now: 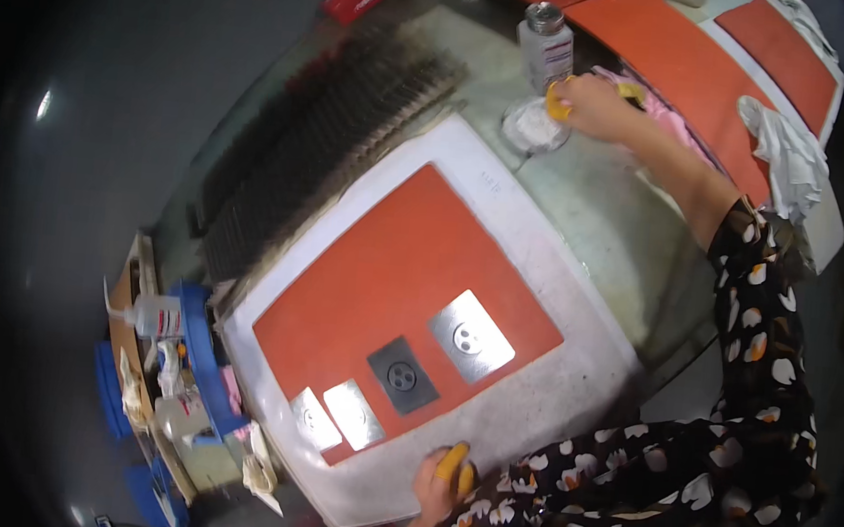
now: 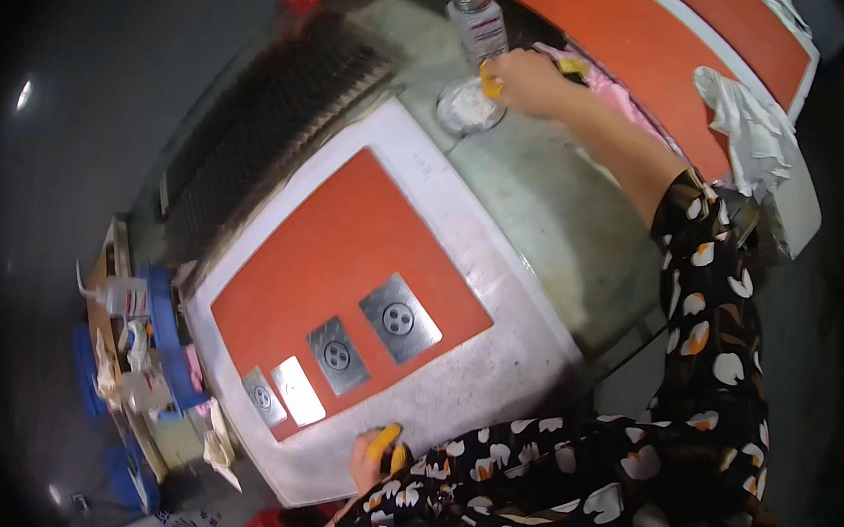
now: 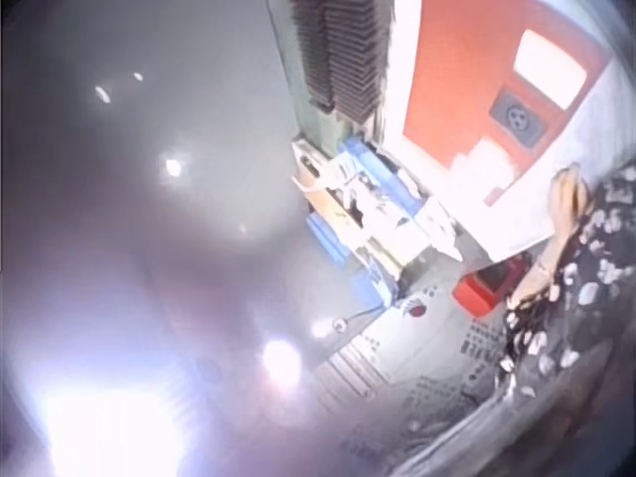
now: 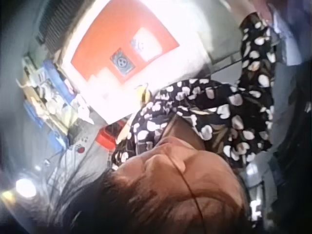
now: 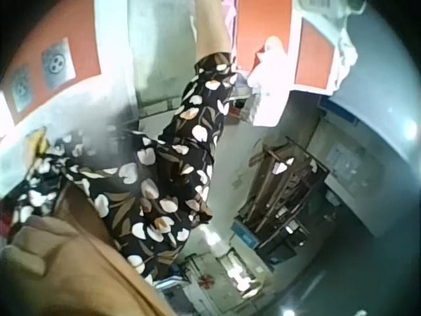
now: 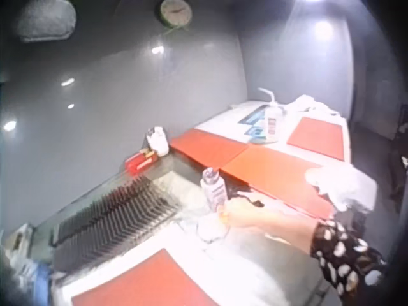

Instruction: The person cleans small rectangular metal plates with a white cloth on a workbench. They wipe the plates individually, flip them over to clean both sides, and place them on a red mat. The person also wipes the workbench surface between cleaning the plates.

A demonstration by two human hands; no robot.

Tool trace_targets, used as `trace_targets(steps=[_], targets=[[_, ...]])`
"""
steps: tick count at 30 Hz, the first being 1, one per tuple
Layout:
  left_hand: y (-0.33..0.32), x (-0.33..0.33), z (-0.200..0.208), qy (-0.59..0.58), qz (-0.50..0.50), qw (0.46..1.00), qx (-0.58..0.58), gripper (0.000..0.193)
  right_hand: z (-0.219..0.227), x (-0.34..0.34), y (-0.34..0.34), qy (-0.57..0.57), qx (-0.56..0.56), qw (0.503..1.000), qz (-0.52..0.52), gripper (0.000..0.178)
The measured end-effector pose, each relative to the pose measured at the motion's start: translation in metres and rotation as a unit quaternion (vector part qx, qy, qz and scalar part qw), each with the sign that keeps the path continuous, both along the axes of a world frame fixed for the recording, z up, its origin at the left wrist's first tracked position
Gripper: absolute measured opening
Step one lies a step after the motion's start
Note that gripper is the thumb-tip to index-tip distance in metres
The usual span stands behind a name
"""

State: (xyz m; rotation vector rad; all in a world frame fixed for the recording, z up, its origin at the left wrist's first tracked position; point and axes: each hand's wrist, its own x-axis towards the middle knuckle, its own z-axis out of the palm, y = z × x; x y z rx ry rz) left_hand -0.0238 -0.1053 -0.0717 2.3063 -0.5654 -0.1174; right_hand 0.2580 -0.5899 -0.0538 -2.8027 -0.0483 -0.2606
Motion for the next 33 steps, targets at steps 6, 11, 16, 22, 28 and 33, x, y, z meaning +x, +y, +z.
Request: trace_targets(steps=[6, 11, 16, 22, 28, 33], targets=[[-0.021, 0.016, 0.024, -0.031, -0.025, 0.999, -0.017, 0.035, 0.048, -0.044, 0.018, -0.059, -0.053, 0.997, 0.016, 0.020], [-0.049, 0.034, 0.037, -0.128, -0.049, 0.991, -0.004, 0.042, 0.051, -0.135, 0.097, -0.007, 0.178, 0.968, 0.177, 0.022], [-0.070, 0.055, 0.055, -0.114, -0.120, 0.985, 0.049, 0.047, 0.032, -0.181, 0.155, 0.023, 0.197, 0.949, 0.244, 0.020], [-0.028, 0.068, 0.067, -0.178, -0.039, 0.981, 0.069, 0.050, 0.024, -0.170, 0.173, 0.038, 0.061, 0.962, 0.264, 0.019], [0.057, 0.088, 0.051, -0.222, 0.157, 0.961, 0.055, 0.045, 0.025, -0.164, 0.207, 0.046, 0.013, 0.939, 0.341, 0.014], [0.134, 0.109, 0.035, -0.188, 0.278, 0.938, 0.081, 0.033, 0.024, -0.167, 0.192, 0.025, 0.034, 0.942, 0.334, 0.010]])
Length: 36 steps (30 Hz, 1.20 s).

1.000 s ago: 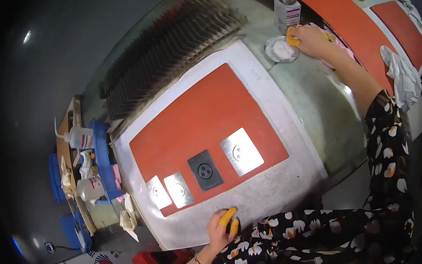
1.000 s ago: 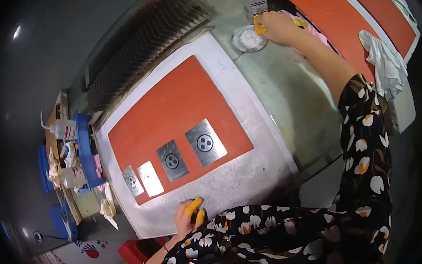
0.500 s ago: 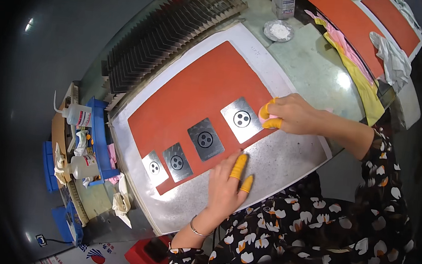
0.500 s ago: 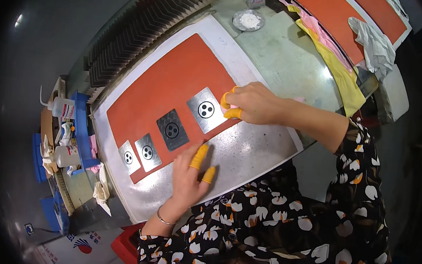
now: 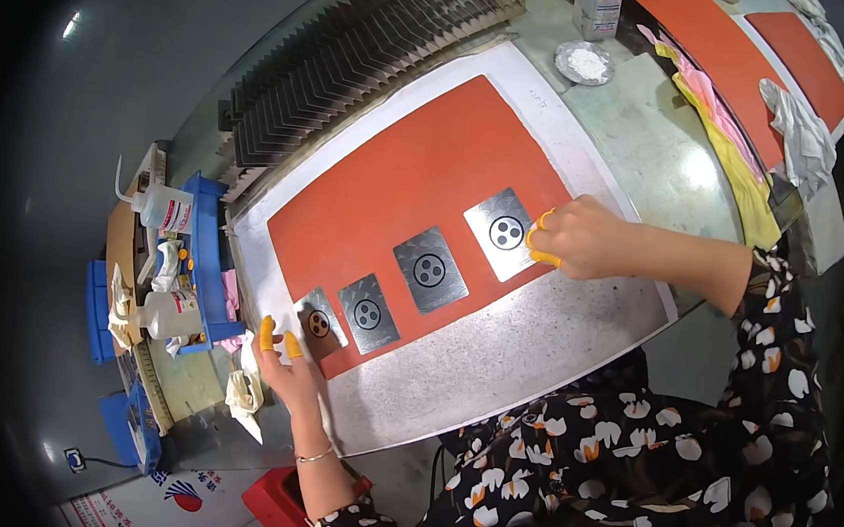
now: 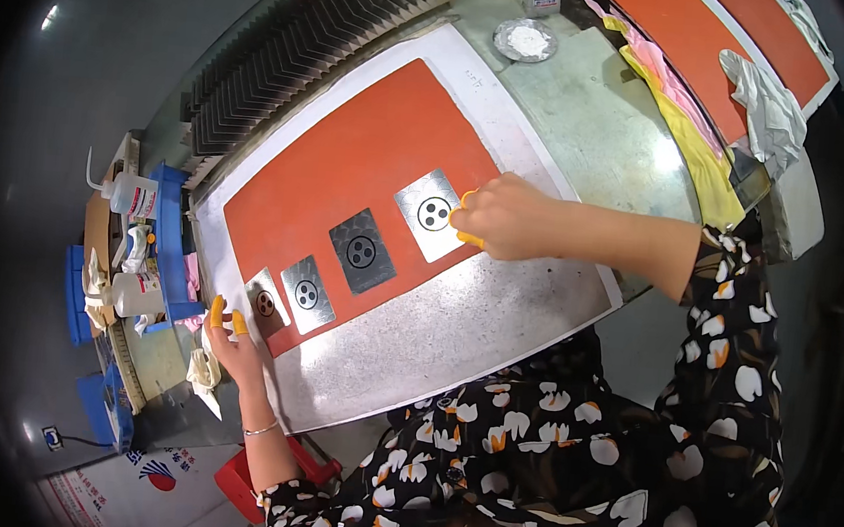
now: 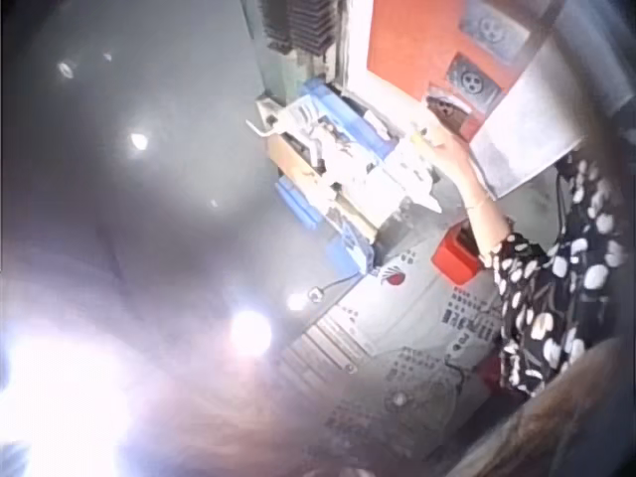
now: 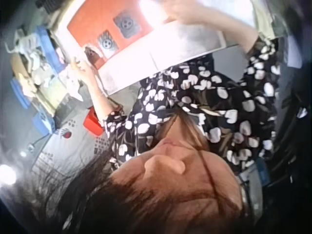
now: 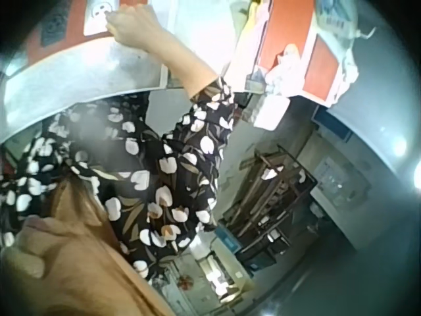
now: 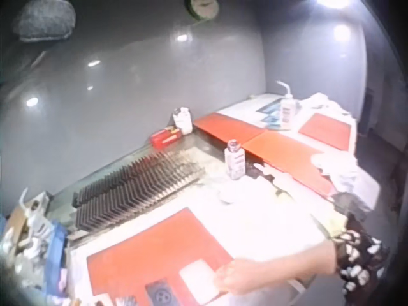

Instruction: The person cleans small rectangular metal plates with a white cloth on a workbench. They wipe the plates individually, flip them over to clean both sides, and place them on a red mat. The person also wipes the workbench surface between cleaning the plates.

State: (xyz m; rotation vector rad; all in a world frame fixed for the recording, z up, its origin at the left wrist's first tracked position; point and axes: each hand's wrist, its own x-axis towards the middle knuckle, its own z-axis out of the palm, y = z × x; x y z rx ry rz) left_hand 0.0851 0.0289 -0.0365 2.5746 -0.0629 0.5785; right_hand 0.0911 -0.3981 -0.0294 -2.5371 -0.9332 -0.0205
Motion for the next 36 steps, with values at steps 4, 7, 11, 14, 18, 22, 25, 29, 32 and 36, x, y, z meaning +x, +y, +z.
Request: trace_targets(steps=[4, 7, 11, 14, 18, 22, 25, 29, 32, 36], targets=[[0.005, 0.012, -0.016, 0.053, 0.000, 0.994, -0.096, 0.029, 0.002, 0.005, 0.032, 0.007, -0.003, 0.999, 0.031, 0.009], [0.003, 0.009, -0.026, 0.028, -0.029, 0.991, -0.129, 0.027, -0.001, 0.001, 0.010, 0.005, -0.012, 1.000, 0.028, 0.007], [0.001, 0.016, -0.027, 0.005, -0.045, 0.998, 0.041, 0.026, 0.001, 0.003, 0.031, -0.019, -0.031, 0.998, 0.044, 0.010], [-0.002, 0.012, -0.020, 0.024, -0.031, 0.999, 0.004, 0.026, 0.002, 0.006, 0.029, -0.014, -0.028, 0.998, 0.055, 0.010], [0.010, 0.013, -0.034, 0.029, -0.014, 0.999, -0.002, 0.023, 0.001, 0.003, 0.011, -0.003, -0.014, 0.999, 0.037, 0.007], [0.003, 0.014, -0.022, 0.008, -0.058, 0.997, 0.053, 0.023, 0.002, 0.007, 0.034, -0.011, -0.054, 0.995, 0.077, 0.010], [0.011, 0.012, -0.032, -0.005, -0.050, 0.997, 0.053, 0.021, 0.006, 0.013, -0.007, -0.008, -0.026, 0.999, 0.029, 0.012], [-0.002, 0.013, -0.020, 0.009, -0.047, 0.997, 0.056, 0.022, 0.006, 0.033, -0.009, 0.006, -0.043, 0.999, 0.033, 0.009], [0.000, 0.017, -0.024, 0.015, -0.059, 0.997, 0.038, 0.022, 0.003, 0.046, 0.026, -0.001, -0.030, 0.993, 0.117, 0.007], [0.001, 0.010, -0.025, 0.080, -0.008, 0.995, -0.060, 0.021, 0.008, 0.041, 0.004, 0.043, -0.056, 0.991, 0.116, 0.009]])
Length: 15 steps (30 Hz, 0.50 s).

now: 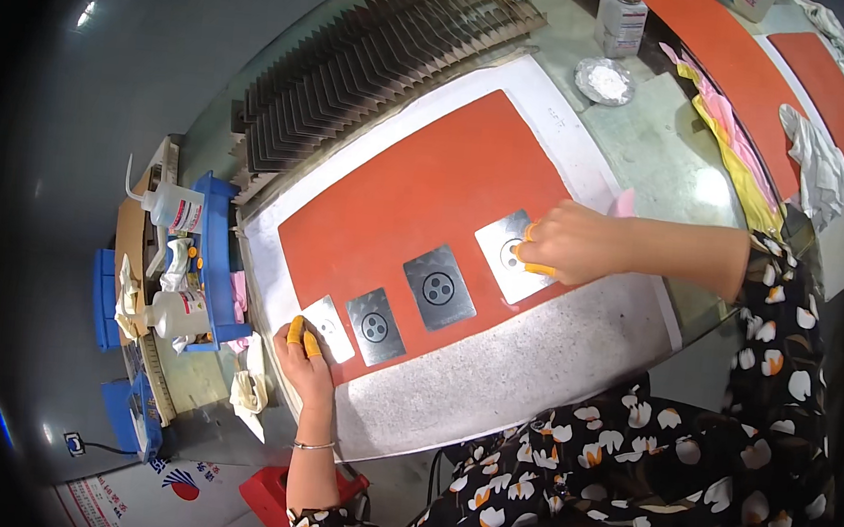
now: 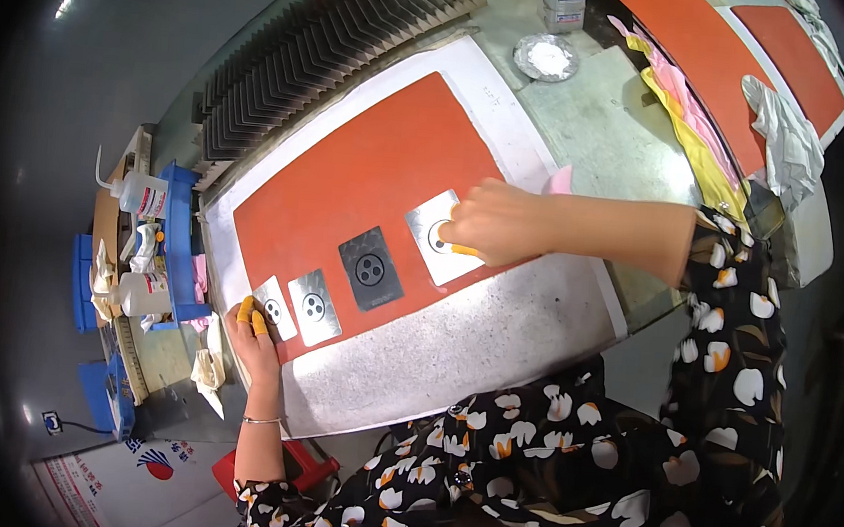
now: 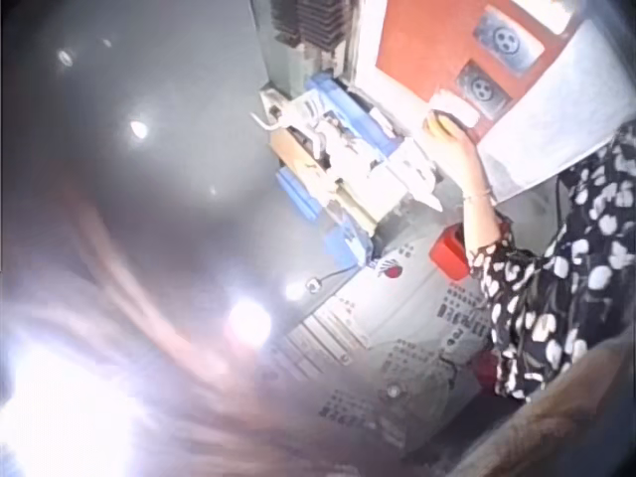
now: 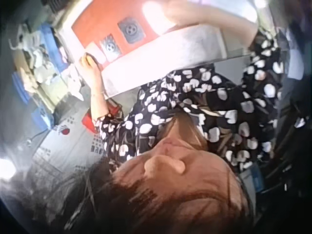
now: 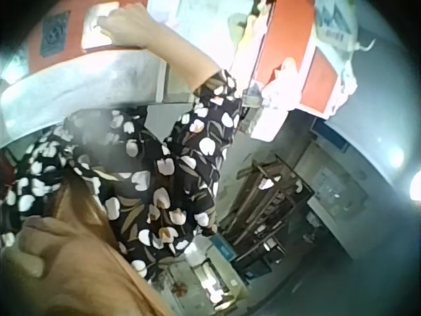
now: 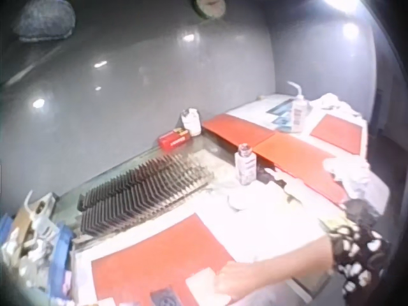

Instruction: The person cleans small rectangular metal plates with a white cloth on a workbench. They wipe the plates individually, flip them over to clean both sides, and place them on a red mat. The person also wipes the workbench surface between cleaning the plates.

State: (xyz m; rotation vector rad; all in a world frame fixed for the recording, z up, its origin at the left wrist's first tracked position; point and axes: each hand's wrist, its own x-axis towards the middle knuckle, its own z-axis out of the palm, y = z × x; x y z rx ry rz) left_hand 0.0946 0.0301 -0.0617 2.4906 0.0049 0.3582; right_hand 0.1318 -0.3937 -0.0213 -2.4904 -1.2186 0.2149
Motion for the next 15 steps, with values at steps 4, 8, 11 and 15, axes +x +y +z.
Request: trace_targets(steps=[4, 8, 11, 15], targets=[[-0.014, 0.007, 0.010, -0.039, -0.034, 0.999, 0.010, 0.020, -0.002, 0.005, 0.030, -0.016, 0.055, 0.998, 0.038, 0.011], [0.009, 0.002, -0.003, -0.039, -0.032, 0.996, 0.069, 0.022, -0.006, -0.003, 0.013, -0.013, 0.020, 1.000, 0.013, 0.007], [-0.006, 0.005, 0.002, -0.055, -0.043, 0.994, 0.082, 0.022, -0.001, -0.007, 0.018, 0.014, -0.015, 1.000, -0.018, 0.007], [0.002, 0.004, -0.003, -0.059, -0.049, 0.995, 0.071, 0.021, -0.003, -0.004, 0.032, -0.007, 0.045, 0.999, 0.002, 0.010]])
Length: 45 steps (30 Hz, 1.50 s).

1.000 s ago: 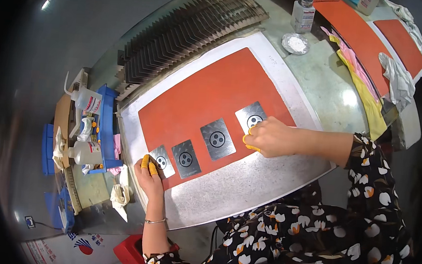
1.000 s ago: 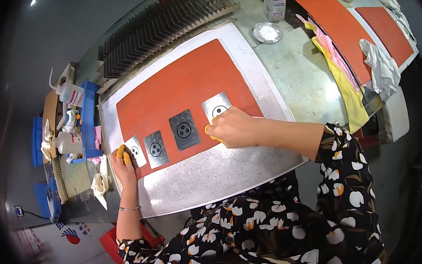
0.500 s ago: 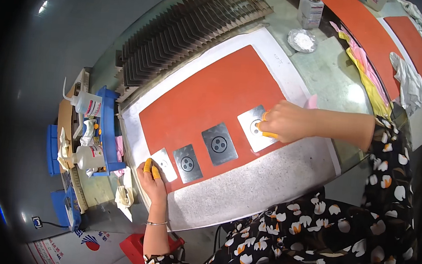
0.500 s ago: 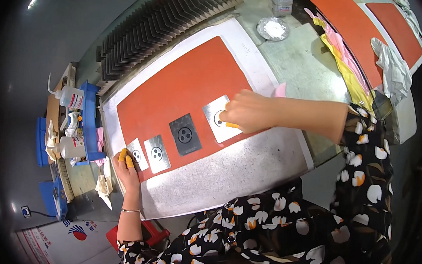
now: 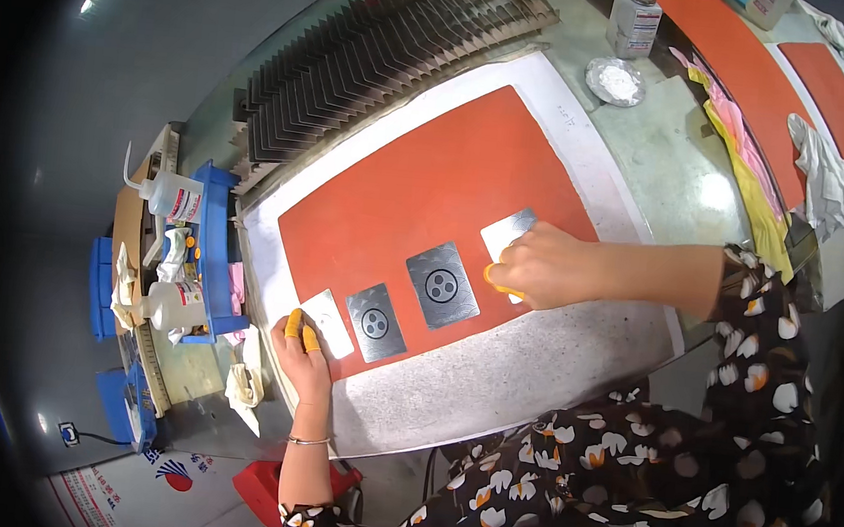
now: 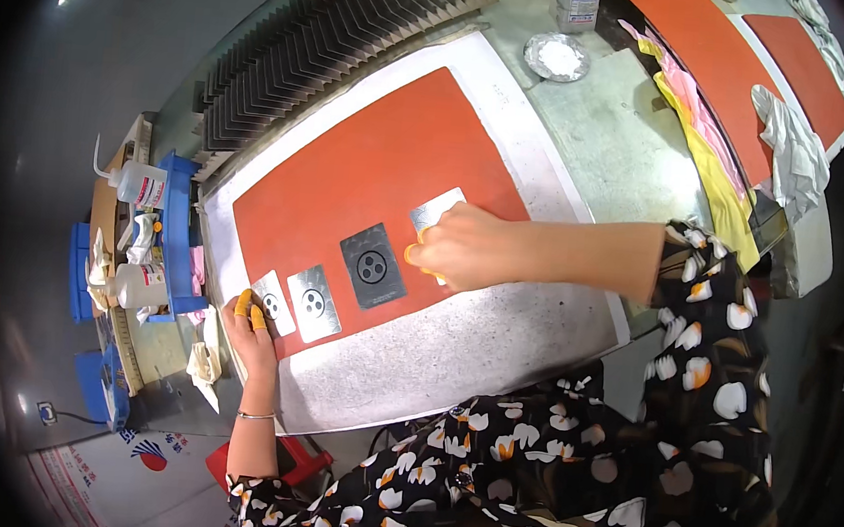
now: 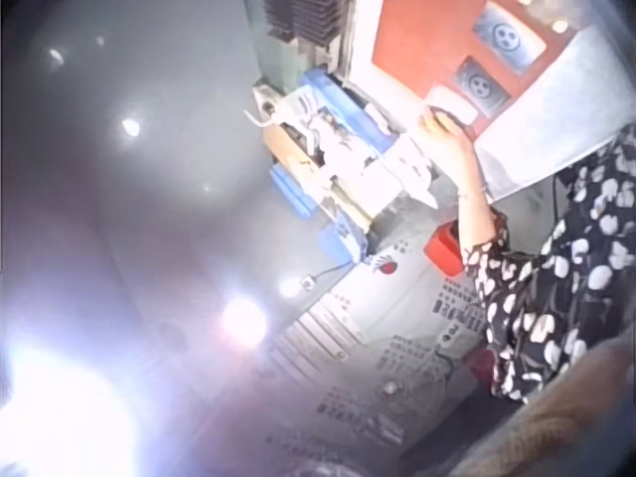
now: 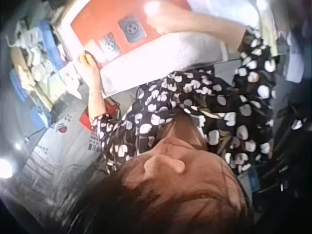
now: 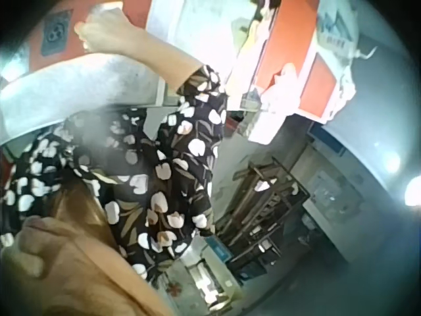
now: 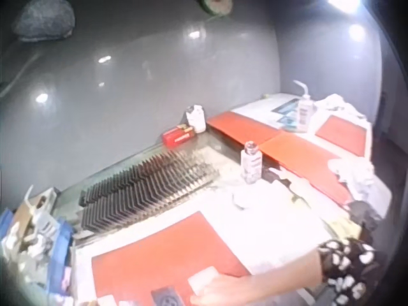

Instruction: The person cleans small rectangular metal plates with a white cloth on a workbench. They wipe the plates individually, flip them over to clean both sides, and place them on a red mat. The person also wipes the workbench surface between cleaning the plates.

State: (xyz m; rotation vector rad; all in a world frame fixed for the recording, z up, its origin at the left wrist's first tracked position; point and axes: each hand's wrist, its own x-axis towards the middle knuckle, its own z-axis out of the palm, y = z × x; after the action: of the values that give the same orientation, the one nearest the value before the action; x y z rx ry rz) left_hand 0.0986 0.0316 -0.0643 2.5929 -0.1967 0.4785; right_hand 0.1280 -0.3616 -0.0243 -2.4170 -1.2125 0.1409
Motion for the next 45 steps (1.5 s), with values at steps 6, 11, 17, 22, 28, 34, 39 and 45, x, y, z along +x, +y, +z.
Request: trace_targets(steps=[6, 11, 17, 22, 28, 34, 39, 45], targets=[[0.002, 0.002, -0.003, 0.029, 0.019, 0.999, -0.042, 0.022, -0.001, -0.010, -0.007, -0.029, -0.003, 0.999, -0.020, 0.010], [0.002, 0.000, 0.002, 0.013, -0.004, 1.000, -0.004, 0.020, 0.010, 0.038, -0.025, -0.059, 0.058, 0.996, -0.044, 0.012], [-0.010, 0.000, 0.008, 0.036, 0.007, 0.998, -0.041, 0.019, 0.008, 0.035, -0.045, 0.032, -0.007, 0.998, -0.050, 0.009], [0.006, 0.000, -0.001, 0.069, 0.035, 0.994, -0.082, 0.020, 0.001, 0.035, -0.015, 0.007, 0.002, 1.000, 0.007, 0.010], [-0.014, 0.002, 0.012, 0.030, 0.015, 0.999, -0.038, 0.020, -0.002, 0.038, -0.010, 0.004, -0.028, 0.999, -0.023, 0.006], [-0.002, -0.003, 0.004, 0.035, 0.021, 0.998, -0.053, 0.021, -0.011, 0.041, -0.034, -0.003, -0.002, 0.998, -0.055, 0.011], [0.000, 0.002, 0.004, -0.008, -0.011, 1.000, 0.026, 0.021, -0.003, 0.050, -0.002, -0.006, -0.030, 0.998, -0.061, 0.009], [0.002, 0.001, 0.000, 0.036, 0.024, 0.997, -0.064, 0.019, -0.011, 0.049, -0.010, -0.033, 0.056, 0.994, -0.083, 0.011]])
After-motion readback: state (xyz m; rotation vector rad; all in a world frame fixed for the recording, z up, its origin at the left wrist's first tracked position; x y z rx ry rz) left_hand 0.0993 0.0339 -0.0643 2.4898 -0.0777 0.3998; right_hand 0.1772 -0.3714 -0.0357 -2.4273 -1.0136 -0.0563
